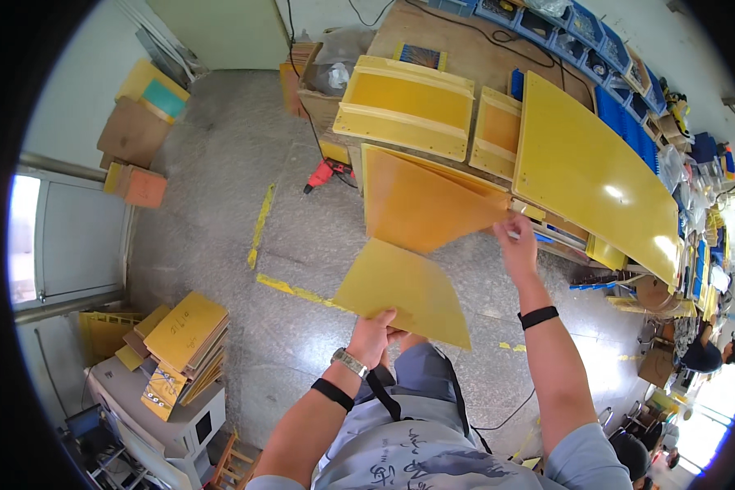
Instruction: The recorder is sorting and stacking painted yellow metal sheets at a workstation in a fabrication facility.
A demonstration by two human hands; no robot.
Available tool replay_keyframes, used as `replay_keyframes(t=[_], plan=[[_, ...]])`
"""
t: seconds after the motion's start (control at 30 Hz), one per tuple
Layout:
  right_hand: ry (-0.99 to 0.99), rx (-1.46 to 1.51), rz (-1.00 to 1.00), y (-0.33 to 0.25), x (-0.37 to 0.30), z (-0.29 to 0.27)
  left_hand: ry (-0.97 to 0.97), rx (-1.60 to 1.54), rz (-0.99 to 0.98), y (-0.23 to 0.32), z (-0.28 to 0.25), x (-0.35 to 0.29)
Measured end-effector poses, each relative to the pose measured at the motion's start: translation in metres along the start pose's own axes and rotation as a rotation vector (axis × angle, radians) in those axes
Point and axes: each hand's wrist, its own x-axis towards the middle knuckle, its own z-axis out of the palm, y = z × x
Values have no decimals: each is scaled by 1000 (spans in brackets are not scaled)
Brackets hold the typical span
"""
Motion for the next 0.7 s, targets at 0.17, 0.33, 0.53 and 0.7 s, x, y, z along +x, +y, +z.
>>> replay_keyframes(t=[0.17, 0.33, 0.53, 0.7], plan=[[-146, -158, -179, -16, -67, -11, -18, 32, -19, 3, 11, 1], [-496, -17, -80, -32, -139, -29, -46, 26, 3, 14, 26, -9], [-825, -17, -102, -20, -169, -33, 63, 97, -125, 18, 35, -17], [-901, 58, -95, -22, -123, -38, 167, 61, -84, 7, 25, -33]])
